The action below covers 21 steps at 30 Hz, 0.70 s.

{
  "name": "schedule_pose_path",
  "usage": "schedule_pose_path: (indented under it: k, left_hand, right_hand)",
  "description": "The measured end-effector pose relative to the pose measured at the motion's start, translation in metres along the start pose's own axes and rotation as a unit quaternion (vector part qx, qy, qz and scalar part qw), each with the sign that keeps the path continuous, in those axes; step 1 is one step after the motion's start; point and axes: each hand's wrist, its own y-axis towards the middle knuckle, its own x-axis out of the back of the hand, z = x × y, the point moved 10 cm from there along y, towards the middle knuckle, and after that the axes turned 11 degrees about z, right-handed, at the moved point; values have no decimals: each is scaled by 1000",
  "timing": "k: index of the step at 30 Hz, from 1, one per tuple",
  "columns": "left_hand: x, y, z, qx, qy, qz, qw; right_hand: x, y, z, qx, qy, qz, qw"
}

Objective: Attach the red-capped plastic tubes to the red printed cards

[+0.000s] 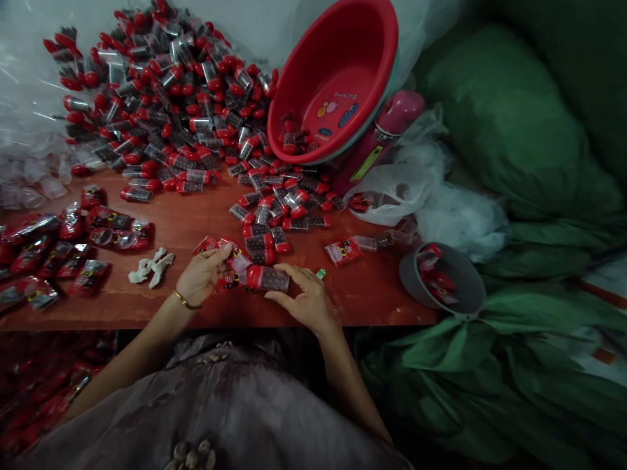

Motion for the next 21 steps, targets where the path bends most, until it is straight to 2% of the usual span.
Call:
schedule_pose_path:
  k: [4,9,14,18,21]
  left_hand:
    - [-4,-3,2,3,6,16,1000]
    - [-5,-7,3,7,11,26,1000]
    - [-11,-9,-2,-24,13,31,999]
    - [-17,-9,0,-51,-13,36,998]
    - [-21,-9,2,-78,-23,48,996]
  right_hand:
    - [-3,-3,16,18,20,1,1000]
    - [-3,-2,16,6,19,-26,999]
    - [-8,-4,18,19,27,-64,997]
    - [-12,-7,9,-24,38,-112,993]
    - [-13,-6,11,-26,39,-129,991]
